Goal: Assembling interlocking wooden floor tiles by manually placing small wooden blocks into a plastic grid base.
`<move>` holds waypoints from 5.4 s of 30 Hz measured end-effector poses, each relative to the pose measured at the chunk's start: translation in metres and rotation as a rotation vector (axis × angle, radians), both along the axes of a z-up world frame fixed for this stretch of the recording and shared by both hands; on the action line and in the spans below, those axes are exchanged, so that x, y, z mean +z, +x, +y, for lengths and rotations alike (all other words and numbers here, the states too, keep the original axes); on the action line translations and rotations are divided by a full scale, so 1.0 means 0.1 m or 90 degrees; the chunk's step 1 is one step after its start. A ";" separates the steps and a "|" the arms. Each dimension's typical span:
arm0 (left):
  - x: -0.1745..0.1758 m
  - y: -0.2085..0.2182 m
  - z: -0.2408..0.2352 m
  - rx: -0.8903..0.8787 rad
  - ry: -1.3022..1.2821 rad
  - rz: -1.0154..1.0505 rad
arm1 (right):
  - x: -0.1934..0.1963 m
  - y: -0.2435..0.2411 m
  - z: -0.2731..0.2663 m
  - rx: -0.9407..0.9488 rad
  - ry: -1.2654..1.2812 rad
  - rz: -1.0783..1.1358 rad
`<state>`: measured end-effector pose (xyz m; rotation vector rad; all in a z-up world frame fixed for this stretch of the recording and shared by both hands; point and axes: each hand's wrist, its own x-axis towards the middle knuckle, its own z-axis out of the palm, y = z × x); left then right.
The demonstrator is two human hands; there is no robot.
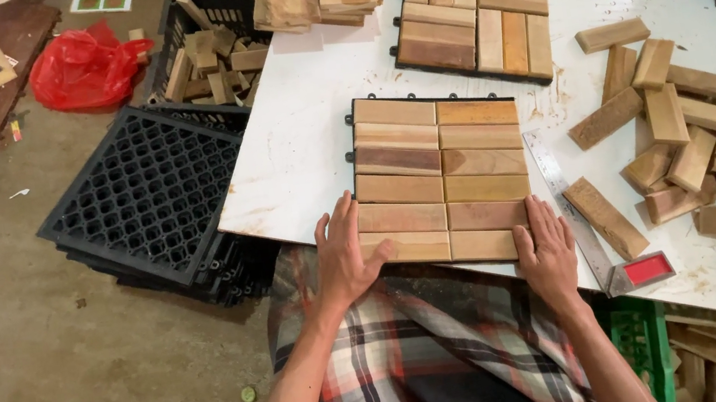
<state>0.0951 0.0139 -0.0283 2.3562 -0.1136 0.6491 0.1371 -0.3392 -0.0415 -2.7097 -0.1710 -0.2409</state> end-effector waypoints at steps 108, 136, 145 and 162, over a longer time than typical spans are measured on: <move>0.07 -0.17 -0.03 0.009 -0.194 0.017 | 0.98 -0.42 1.89 -0.053 0.279 0.346; 0.05 -0.20 -0.13 -0.077 -0.047 0.021 | 0.73 -0.39 1.59 0.021 0.133 0.227; -0.04 -0.15 -0.12 -0.061 -0.041 -0.078 | 0.89 -0.39 1.51 -0.059 0.408 0.190; 0.06 -0.22 -0.18 -0.081 0.029 -0.046 | 0.76 -0.41 1.35 0.021 0.213 0.182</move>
